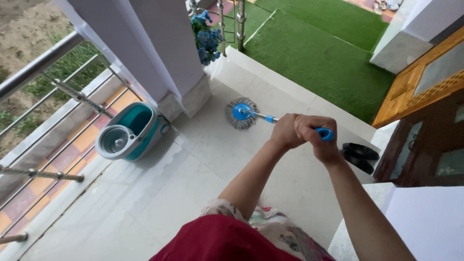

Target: Mopping the floor of a balcony or outdoor corridor.

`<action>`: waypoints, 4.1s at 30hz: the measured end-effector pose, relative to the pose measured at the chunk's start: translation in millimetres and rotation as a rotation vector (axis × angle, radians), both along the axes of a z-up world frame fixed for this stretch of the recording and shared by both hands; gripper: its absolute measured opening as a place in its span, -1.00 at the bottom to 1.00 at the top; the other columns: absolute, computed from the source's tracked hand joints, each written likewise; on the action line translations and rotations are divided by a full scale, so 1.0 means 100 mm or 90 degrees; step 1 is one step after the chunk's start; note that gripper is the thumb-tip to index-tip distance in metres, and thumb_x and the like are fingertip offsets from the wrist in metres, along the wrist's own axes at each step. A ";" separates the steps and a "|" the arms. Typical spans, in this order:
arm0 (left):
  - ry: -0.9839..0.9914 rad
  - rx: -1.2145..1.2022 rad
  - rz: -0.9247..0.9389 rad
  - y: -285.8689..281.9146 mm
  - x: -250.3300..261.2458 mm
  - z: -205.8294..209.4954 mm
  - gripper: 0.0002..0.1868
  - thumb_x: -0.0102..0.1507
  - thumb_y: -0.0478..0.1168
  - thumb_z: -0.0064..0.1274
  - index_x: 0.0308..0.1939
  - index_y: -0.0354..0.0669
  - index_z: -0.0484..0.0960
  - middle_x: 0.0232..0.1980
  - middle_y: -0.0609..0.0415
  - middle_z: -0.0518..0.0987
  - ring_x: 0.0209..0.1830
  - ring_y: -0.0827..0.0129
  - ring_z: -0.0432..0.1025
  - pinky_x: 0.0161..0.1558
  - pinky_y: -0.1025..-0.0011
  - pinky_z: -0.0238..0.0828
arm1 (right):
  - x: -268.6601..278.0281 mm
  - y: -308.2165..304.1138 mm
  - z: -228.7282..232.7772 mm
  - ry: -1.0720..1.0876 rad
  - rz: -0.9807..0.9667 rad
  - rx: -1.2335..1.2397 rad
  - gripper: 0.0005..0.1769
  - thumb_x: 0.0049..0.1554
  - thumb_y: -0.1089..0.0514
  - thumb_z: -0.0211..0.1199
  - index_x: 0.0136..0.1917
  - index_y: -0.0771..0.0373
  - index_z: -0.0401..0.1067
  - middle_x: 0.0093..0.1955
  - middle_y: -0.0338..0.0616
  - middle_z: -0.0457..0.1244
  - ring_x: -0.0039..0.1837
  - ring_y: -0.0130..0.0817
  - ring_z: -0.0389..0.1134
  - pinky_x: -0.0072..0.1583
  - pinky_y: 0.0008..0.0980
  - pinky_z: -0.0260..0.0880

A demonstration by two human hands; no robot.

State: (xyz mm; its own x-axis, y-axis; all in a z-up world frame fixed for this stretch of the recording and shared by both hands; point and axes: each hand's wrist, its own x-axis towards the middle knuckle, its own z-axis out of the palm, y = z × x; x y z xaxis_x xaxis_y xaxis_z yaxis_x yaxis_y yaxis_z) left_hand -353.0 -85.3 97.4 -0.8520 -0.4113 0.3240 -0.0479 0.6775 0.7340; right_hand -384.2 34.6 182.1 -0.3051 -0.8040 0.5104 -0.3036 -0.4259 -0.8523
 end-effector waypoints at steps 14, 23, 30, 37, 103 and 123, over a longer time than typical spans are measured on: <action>-0.056 0.008 0.132 -0.34 -1.04 -0.26 -0.70 -0.04 0.02 0.23 -0.39 -0.07 0.69 -0.34 -0.06 0.70 -0.25 -0.01 0.60 -0.20 0.09 0.54 | -1.29 -0.34 -0.37 -0.024 0.083 0.056 -0.71 0.19 0.24 0.04 -0.38 0.29 0.20 -0.32 -0.19 0.18 -0.15 -0.40 0.20 -0.06 -0.40 0.23; 0.023 0.012 0.300 0.79 -1.76 -0.06 -0.73 0.00 0.03 0.19 -0.45 -0.07 0.69 -0.39 -0.10 0.67 -0.31 -0.06 0.59 -0.21 0.07 0.54 | -2.29 0.53 -0.20 -0.035 0.144 0.066 -0.72 0.24 0.27 0.01 -0.29 0.41 0.35 -0.33 -0.18 0.20 -0.26 -0.45 0.14 -0.11 -0.37 0.22; -0.052 0.017 0.387 1.41 -2.08 0.41 -0.74 0.10 0.03 0.10 -0.53 -0.03 0.66 -0.46 -0.04 0.66 -0.42 0.04 0.60 -0.32 0.15 0.58 | -2.75 0.92 0.21 -0.134 0.309 0.032 -0.72 0.23 0.32 -0.02 -0.31 0.41 0.33 -0.46 -0.22 0.12 -0.35 -0.44 0.10 -0.08 -0.32 0.22; -0.010 -0.013 0.448 1.34 -1.82 0.41 -0.71 0.09 0.04 0.11 -0.57 -0.05 0.63 -0.47 -0.01 0.66 -0.44 0.05 0.59 -0.37 0.16 0.55 | -2.51 0.75 0.27 -0.073 0.382 0.059 -0.65 0.23 0.30 0.00 -0.40 0.37 0.30 -0.45 -0.19 0.12 -0.33 -0.44 0.10 0.00 -0.29 0.24; -0.047 0.036 0.534 1.12 -0.54 -0.18 -0.74 -0.02 0.02 0.24 -0.41 -0.03 0.69 -0.31 -0.06 0.69 -0.21 -0.06 0.57 -0.17 0.06 0.50 | -1.47 0.39 -0.41 0.067 0.451 0.029 -0.64 0.23 0.20 0.03 -0.38 0.33 0.30 -0.35 -0.22 0.22 -0.23 -0.49 0.22 -0.11 -0.47 0.29; -0.137 0.064 0.600 1.16 -1.11 -0.06 -0.76 0.12 0.02 0.15 -0.47 -0.02 0.67 -0.40 0.04 0.69 -0.34 0.11 0.61 -0.21 0.17 0.54 | -2.10 0.27 -0.35 -0.007 0.530 0.089 -0.68 0.14 0.28 -0.07 -0.45 0.32 0.19 -0.42 -0.19 0.09 -0.25 -0.37 0.09 -0.07 -0.33 0.19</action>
